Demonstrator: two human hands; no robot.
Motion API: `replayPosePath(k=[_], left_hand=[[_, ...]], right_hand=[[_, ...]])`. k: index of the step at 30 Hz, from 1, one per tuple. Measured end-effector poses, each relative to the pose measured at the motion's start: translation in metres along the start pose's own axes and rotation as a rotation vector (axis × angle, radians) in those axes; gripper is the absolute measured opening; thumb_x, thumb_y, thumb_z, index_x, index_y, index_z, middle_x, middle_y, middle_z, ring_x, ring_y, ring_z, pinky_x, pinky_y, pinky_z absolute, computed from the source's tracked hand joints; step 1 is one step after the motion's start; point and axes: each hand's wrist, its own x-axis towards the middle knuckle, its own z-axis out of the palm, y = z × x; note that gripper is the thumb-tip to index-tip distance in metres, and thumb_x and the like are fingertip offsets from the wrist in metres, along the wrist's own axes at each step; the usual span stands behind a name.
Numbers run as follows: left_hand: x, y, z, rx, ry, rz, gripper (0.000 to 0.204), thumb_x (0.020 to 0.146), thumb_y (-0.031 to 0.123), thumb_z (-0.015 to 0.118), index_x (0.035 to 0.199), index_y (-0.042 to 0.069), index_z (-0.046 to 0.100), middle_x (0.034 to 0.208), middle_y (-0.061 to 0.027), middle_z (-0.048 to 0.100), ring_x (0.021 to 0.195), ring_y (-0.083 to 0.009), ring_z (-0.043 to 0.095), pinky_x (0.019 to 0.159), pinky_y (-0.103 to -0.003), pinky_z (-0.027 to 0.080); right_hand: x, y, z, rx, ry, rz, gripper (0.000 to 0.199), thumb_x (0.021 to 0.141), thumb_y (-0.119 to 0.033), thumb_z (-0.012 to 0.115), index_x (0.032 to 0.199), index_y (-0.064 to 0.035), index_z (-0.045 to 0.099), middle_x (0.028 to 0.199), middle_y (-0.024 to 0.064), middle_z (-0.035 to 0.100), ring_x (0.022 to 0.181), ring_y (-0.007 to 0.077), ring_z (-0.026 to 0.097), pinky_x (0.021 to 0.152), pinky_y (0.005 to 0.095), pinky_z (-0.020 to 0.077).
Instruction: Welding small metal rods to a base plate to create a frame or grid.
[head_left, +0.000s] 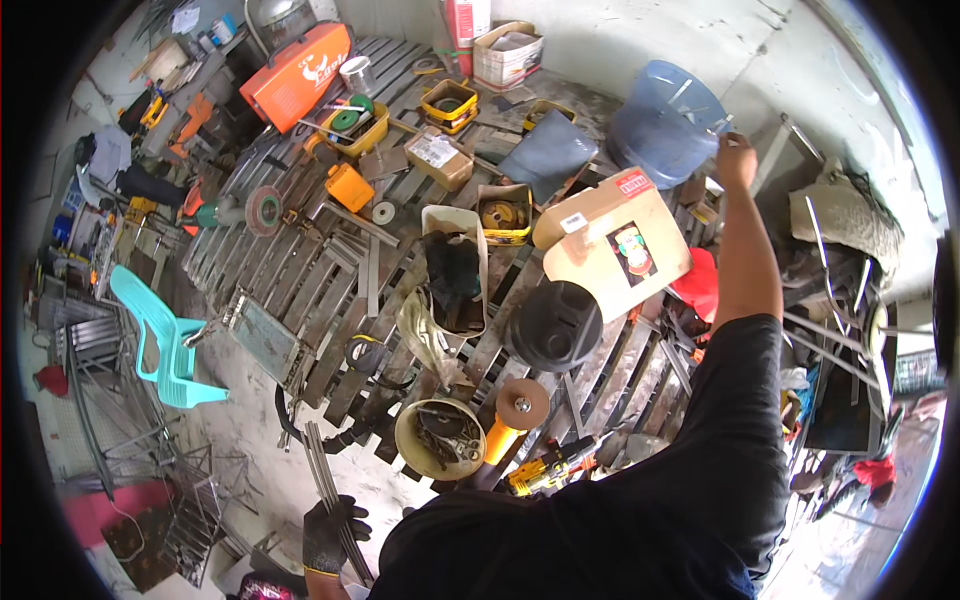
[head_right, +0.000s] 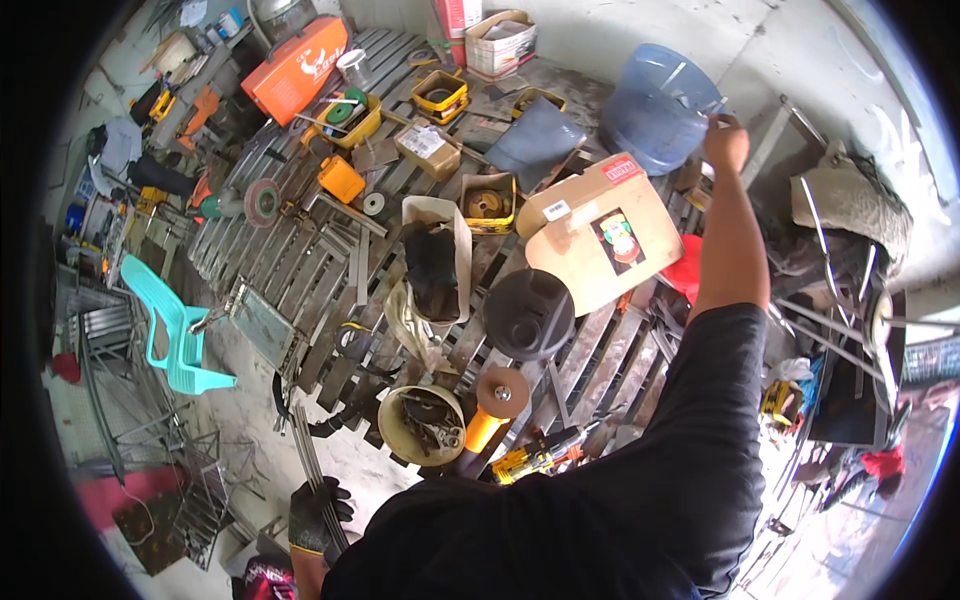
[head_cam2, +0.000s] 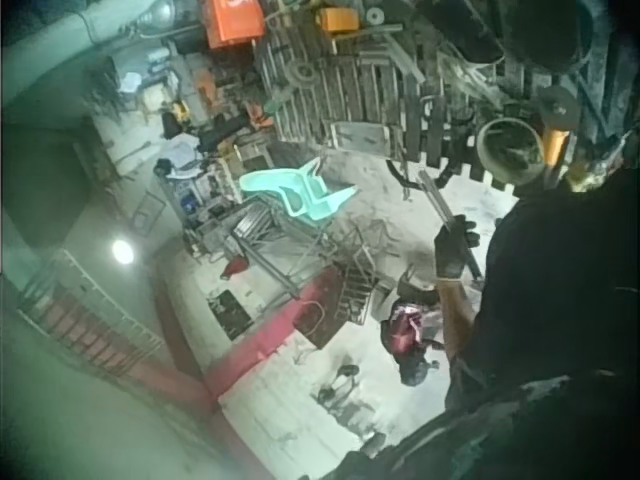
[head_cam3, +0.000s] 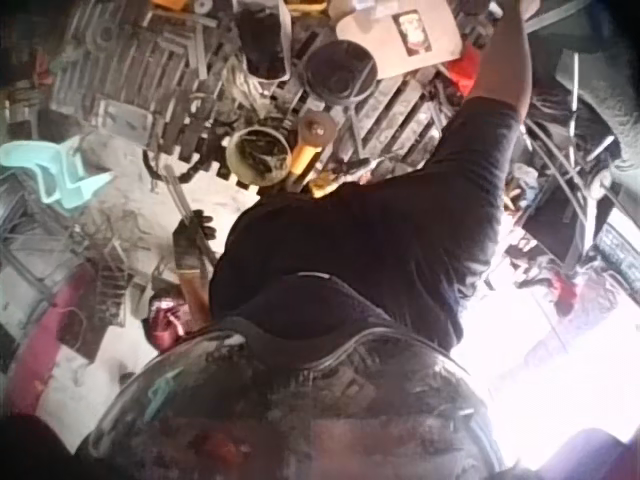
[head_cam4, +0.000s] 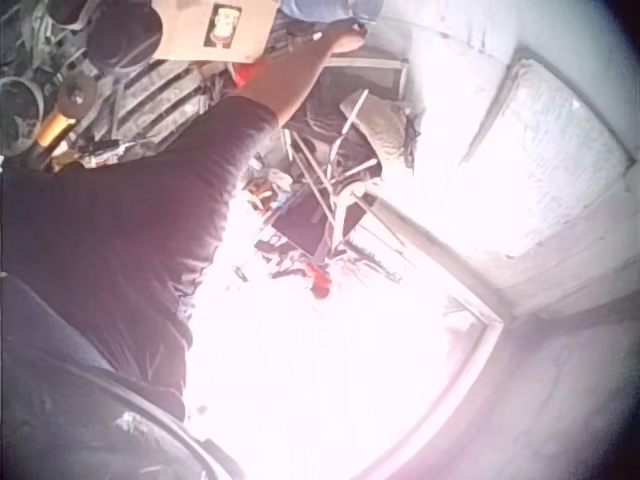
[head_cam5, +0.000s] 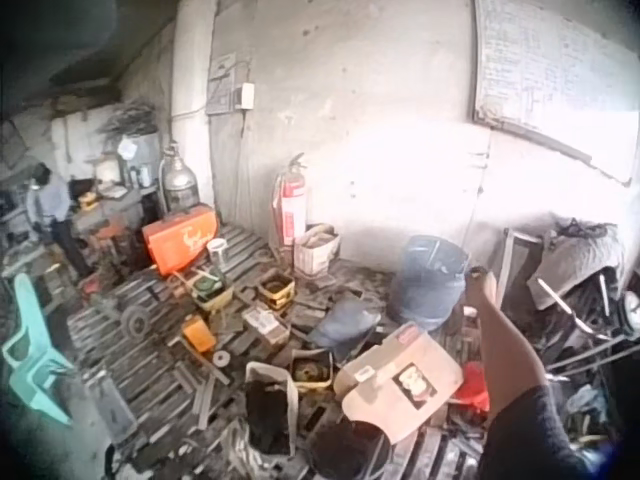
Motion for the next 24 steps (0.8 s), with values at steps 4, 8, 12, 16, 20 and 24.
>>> replayPosePath(k=[4,8,12,16,20,24], left_hand=[[-0.025,-0.002,0.004,-0.001,0.015,0.012,0.032,0.099,0.021,0.070,0.116,-0.006,0.065,0.094,-0.0201,0.075,0.077,-0.0296,0.075,0.072,-0.042,0.064],[0.024,-0.092,-0.072,-0.121,-0.178,0.049,0.029,0.098,0.019,0.072,0.115,-0.005,0.071,0.100,-0.0151,0.077,0.087,-0.0234,0.074,0.083,-0.038,0.061],[-0.011,-0.078,-0.061,-0.230,-0.019,-0.133,0.029,0.099,0.020,0.072,0.117,-0.003,0.072,0.103,-0.0122,0.078,0.086,-0.0193,0.074,0.080,-0.035,0.060],[-0.010,-0.040,-0.035,0.030,0.143,-0.257,0.028,0.099,0.015,0.072,0.117,-0.006,0.071,0.100,-0.0168,0.078,0.085,-0.0228,0.075,0.080,-0.037,0.062],[-0.018,-0.036,-0.039,-0.023,0.079,-0.226,0.026,0.099,0.013,0.070,0.118,-0.005,0.071,0.099,-0.0159,0.078,0.086,-0.0236,0.076,0.080,-0.038,0.062],[0.016,-0.078,-0.077,-0.009,-0.054,-0.220,0.024,0.100,0.011,0.067,0.119,-0.005,0.071,0.099,-0.0160,0.077,0.087,-0.0234,0.077,0.076,-0.035,0.061]], right_hand=[[0.059,0.065,0.098,-0.270,-0.125,-0.057,0.045,0.092,-0.049,0.065,0.121,-0.0165,0.076,0.120,0.0195,0.074,0.109,0.0389,0.071,0.096,0.0482,0.0556],[0.273,0.112,0.106,-1.282,-0.019,-1.349,0.045,0.100,-0.019,0.054,0.144,-0.0225,0.055,0.113,-0.0002,0.072,0.078,0.0230,0.076,0.064,0.0474,0.0620],[0.247,0.144,0.188,-0.528,-0.507,-1.011,0.048,0.099,-0.011,0.042,0.145,-0.0109,0.055,0.147,0.0160,0.059,0.135,0.0324,0.057,0.111,0.0458,0.0479],[0.255,0.141,0.165,-0.629,-0.477,-0.380,0.058,0.099,-0.046,0.043,0.118,-0.0005,0.073,0.115,0.0228,0.074,0.107,0.0422,0.071,0.093,0.0505,0.0545],[0.228,0.114,0.148,-0.393,-0.474,-0.096,0.060,0.093,-0.052,0.053,0.104,0.0008,0.079,0.111,0.0243,0.075,0.104,0.0408,0.073,0.088,0.0496,0.0548],[0.252,0.073,0.085,-0.707,-0.302,-0.415,0.046,0.092,-0.041,0.055,0.103,-0.0041,0.080,0.109,0.0178,0.077,0.105,0.0373,0.073,0.088,0.0479,0.0562]])
